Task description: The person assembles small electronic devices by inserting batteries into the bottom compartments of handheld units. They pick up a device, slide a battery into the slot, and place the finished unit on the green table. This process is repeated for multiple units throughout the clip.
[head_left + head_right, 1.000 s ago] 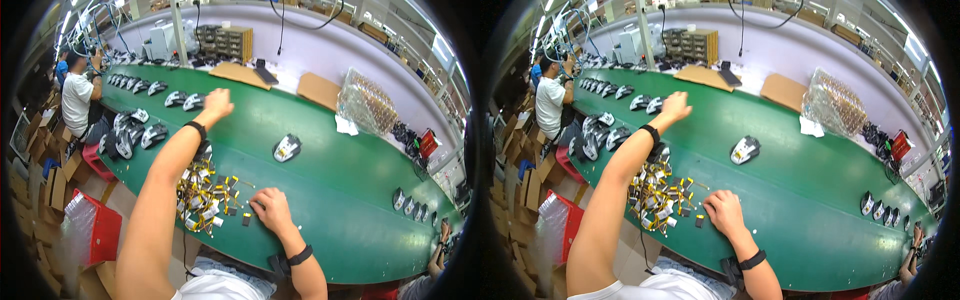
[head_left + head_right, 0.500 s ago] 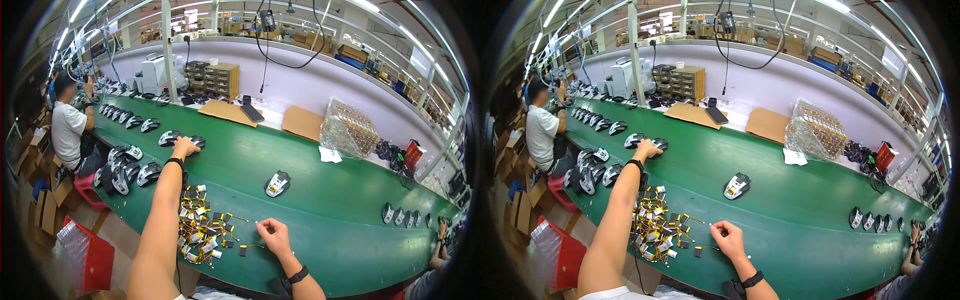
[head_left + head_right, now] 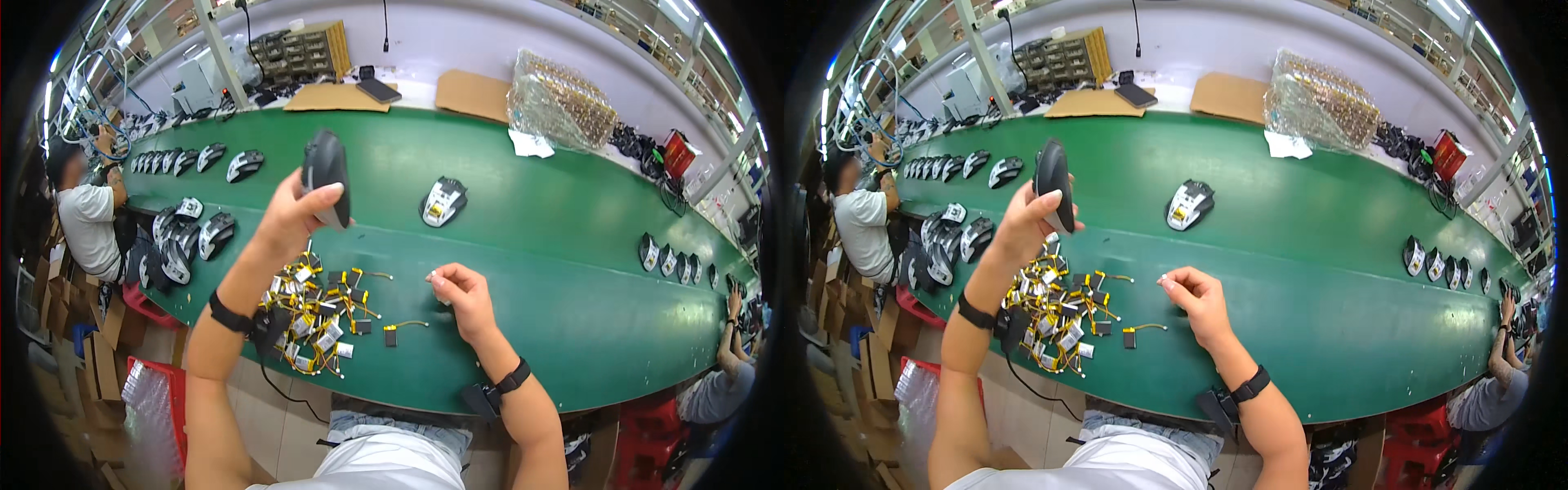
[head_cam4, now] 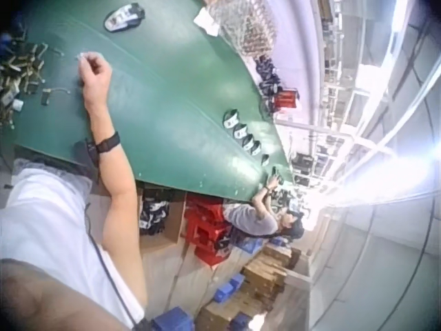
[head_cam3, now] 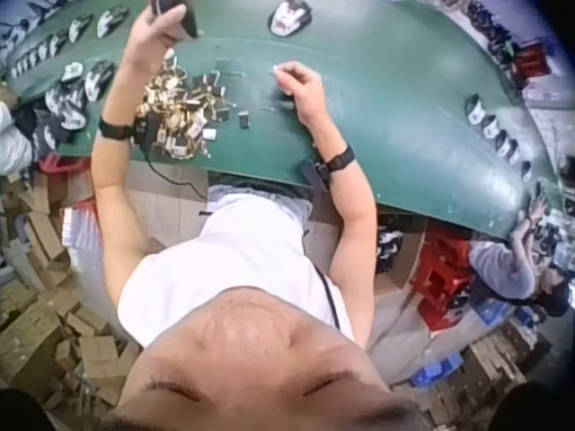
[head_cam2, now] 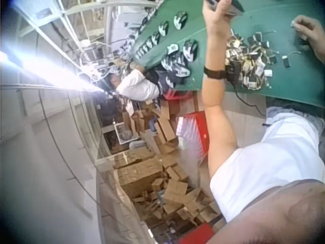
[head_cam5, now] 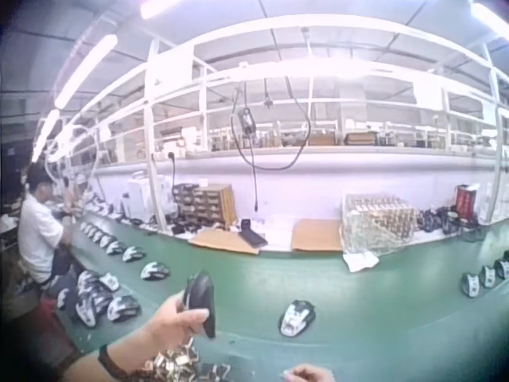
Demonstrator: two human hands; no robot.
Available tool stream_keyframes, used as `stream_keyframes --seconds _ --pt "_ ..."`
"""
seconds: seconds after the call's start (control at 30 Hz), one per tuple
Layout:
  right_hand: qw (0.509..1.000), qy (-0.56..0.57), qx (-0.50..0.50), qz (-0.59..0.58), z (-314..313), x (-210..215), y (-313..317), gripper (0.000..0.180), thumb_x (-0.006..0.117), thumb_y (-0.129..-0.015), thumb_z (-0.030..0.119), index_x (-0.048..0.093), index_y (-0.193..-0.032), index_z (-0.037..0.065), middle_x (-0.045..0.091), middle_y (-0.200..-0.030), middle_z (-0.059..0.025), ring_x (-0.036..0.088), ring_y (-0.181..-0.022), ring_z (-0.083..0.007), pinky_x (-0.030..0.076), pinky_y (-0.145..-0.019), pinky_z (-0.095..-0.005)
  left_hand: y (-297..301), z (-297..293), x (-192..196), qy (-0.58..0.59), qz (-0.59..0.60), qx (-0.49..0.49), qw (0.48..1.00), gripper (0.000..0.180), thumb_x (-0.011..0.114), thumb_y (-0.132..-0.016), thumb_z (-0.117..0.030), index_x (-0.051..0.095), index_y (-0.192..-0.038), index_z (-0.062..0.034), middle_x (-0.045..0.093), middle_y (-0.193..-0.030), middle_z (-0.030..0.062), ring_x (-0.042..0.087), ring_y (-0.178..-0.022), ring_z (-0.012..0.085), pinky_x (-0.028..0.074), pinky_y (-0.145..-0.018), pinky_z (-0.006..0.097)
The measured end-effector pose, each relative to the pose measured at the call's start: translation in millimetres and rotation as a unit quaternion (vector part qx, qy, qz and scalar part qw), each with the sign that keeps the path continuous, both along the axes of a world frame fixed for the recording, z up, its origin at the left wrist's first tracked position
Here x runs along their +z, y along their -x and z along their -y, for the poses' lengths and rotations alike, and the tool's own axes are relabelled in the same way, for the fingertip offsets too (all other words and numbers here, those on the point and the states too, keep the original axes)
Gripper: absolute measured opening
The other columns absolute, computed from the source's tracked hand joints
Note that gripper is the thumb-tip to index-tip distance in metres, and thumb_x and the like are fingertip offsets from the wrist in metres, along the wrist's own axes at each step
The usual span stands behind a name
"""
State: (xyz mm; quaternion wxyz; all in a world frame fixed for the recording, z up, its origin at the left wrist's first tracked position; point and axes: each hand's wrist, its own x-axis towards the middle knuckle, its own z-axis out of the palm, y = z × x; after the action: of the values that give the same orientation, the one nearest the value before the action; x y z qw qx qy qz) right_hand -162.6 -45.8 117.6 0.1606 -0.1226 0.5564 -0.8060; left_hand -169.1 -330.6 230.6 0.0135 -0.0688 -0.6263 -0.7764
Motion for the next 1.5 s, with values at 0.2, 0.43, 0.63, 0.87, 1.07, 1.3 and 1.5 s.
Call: stream_keyframes --seconds 0.2,0.43,0.63,0.87,1.07,1.3,1.5 --pt "0.999 0.018 0.04 0.001 -0.1 8.1 -13.4 0.013 0.067 -0.089 0.013 0.067 -0.087 0.001 0.062 -0.076 0.0011 0.048 -0.065 -0.0048 0.039 -0.061 -0.0216 -35.7 -83.0 -28.1 -0.174 0.121 -0.015 0.977 0.038 0.053 -0.097 -0.032 0.053 -0.123 -0.0047 0.067 -0.102 0.0073 0.068 -0.092 0.0225 0.058 -0.083 0.046" --pt "0.993 -0.098 -0.054 -0.048 1.5 18.4 -21.8 0.012 0.068 -0.089 0.011 0.066 -0.087 -0.001 0.063 -0.076 0.0022 0.052 -0.066 -0.0028 0.042 -0.06 -0.0197 -27.6 -91.1 -66.1 -0.152 0.067 -0.034 0.986 0.045 0.056 -0.092 -0.028 0.049 -0.125 0.0017 0.062 -0.116 0.0159 0.066 -0.101 0.0259 0.056 -0.087 0.039" --pt "0.961 -0.187 -0.148 -0.141 3.2 22.3 -21.8 0.01 0.072 -0.085 0.007 0.066 -0.086 -0.001 0.065 -0.076 -0.0006 0.055 -0.062 -0.0047 0.042 -0.056 -0.0199 -22.6 -93.4 -70.1 -0.257 0.104 -0.082 0.957 0.056 0.053 -0.09 -0.032 0.048 -0.132 0.0061 0.059 -0.125 0.0232 0.064 -0.108 0.04 0.056 -0.091 0.046" --pt "0.826 -0.303 -0.168 -0.445 20.1 36.7 -38.6 0.017 0.071 -0.074 -0.004 0.062 -0.086 0.003 0.059 -0.077 -0.0067 0.06 -0.065 -0.0198 0.048 -0.055 -0.0302 -28.5 -93.2 -81.0 -0.268 0.136 -0.033 0.953 0.047 0.042 -0.1 -0.036 0.045 -0.135 -0.0044 0.06 -0.122 0.0225 0.067 -0.098 0.0344 0.058 -0.082 0.043" --pt "0.819 -0.326 -0.128 -0.455 23.0 32.4 -40.0 0.02 0.072 -0.07 -0.005 0.062 -0.086 0.003 0.059 -0.077 -0.0065 0.059 -0.063 -0.0201 0.048 -0.054 -0.0306 -31.8 -93.9 -83.1 -0.24 0.145 -0.004 0.96 0.045 0.039 -0.102 -0.031 0.039 -0.139 -0.0072 0.06 -0.12 0.0218 0.066 -0.095 0.0294 0.055 -0.085 0.039" --pt "0.802 -0.33 -0.153 -0.473 34.0 19.8 -42.1 0.02 0.074 -0.068 -0.004 0.062 -0.082 0.004 0.057 -0.071 -0.0038 0.057 -0.057 -0.0173 0.046 -0.051 -0.0288 -33.1 -93.6 -88.4 -0.205 0.143 0.001 0.968 0.047 0.039 -0.101 -0.031 0.037 -0.141 -0.0071 0.059 -0.121 0.021 0.066 -0.097 0.0283 0.055 -0.086 0.038" --pt "0.804 -0.331 -0.177 -0.461 34.2 21.0 -45.7 0.02 0.075 -0.068 -0.004 0.063 -0.081 0.004 0.057 -0.071 -0.0037 0.056 -0.055 -0.0163 0.044 -0.048 -0.0281 -34.5 -95.2 -90.8 -0.211 0.14 0.0 0.967 0.048 0.038 -0.102 -0.033 0.035 -0.142 -0.0078 0.057 -0.125 0.0218 0.066 -0.098 0.0283 0.055 -0.086 0.038"
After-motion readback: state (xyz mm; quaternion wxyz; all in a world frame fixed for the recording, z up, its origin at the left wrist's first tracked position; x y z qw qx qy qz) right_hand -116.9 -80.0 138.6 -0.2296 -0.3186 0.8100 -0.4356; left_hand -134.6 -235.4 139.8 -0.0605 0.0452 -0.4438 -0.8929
